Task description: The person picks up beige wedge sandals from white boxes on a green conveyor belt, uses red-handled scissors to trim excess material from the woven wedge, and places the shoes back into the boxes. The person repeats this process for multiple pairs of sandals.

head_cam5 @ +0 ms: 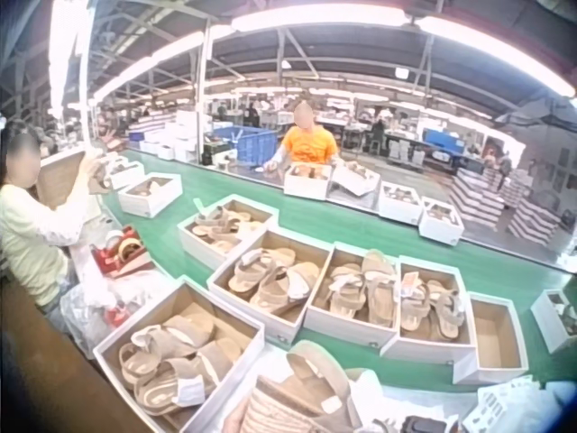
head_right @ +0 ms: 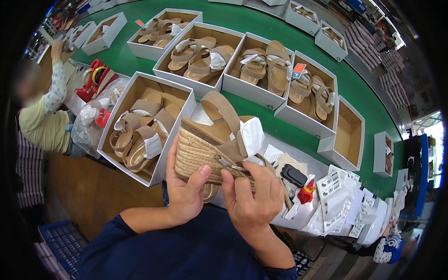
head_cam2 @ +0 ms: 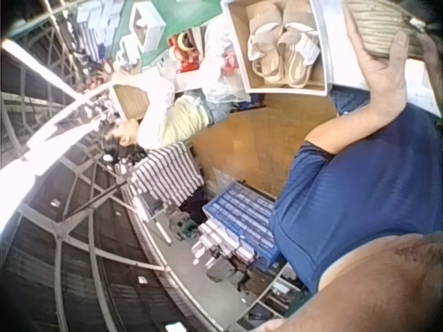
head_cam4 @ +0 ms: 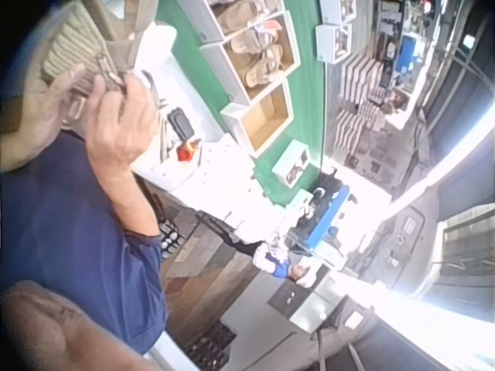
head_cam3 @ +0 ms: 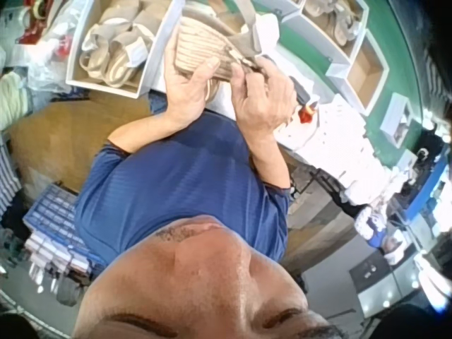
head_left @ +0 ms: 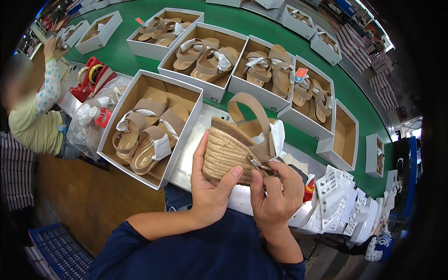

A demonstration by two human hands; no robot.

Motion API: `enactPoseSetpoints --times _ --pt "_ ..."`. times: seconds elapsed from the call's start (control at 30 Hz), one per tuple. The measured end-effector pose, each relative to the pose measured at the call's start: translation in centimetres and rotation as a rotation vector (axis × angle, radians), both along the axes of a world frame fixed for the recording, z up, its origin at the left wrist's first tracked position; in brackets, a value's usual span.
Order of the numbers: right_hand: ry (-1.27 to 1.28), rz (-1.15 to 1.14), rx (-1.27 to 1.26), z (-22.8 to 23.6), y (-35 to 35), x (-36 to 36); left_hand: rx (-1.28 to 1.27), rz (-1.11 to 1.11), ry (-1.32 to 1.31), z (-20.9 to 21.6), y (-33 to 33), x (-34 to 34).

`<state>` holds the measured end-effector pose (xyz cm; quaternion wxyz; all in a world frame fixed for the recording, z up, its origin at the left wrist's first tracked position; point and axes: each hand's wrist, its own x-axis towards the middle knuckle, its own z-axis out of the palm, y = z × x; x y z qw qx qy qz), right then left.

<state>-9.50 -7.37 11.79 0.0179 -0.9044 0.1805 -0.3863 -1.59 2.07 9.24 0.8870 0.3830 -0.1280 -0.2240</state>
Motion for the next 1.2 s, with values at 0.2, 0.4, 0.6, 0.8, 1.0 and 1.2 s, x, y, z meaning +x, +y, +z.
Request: enactPoseSetpoints --times 0.2,0.4,0.6,0.8,1.0,1.2 --pt "0.024 0.046 -0.048 0.1 -0.4 0.0 0.037 0.003 -0.078 -0.4 0.1 0.1" --pt "0.044 0.184 0.149 -0.8 -1.5 0.4 0.047 -0.018 -0.091 0.0 0.5 0.6" --pt "-0.015 0.272 0.509 -1.2 -1.9 -0.3 0.115 -0.073 -0.158 0.9 0.8 1.4" --pt "0.071 0.201 0.408 0.0 -1.7 -0.5 0.261 -0.132 -0.256 0.8 1.0 3.0" --pt "0.093 0.105 0.152 0.6 -1.1 -0.4 0.264 -0.087 -0.269 1.0 0.5 3.2" --pt "0.039 0.053 -0.03 0.5 -1.0 -0.5 0.264 -0.083 -0.334 0.7 1.0 3.5"
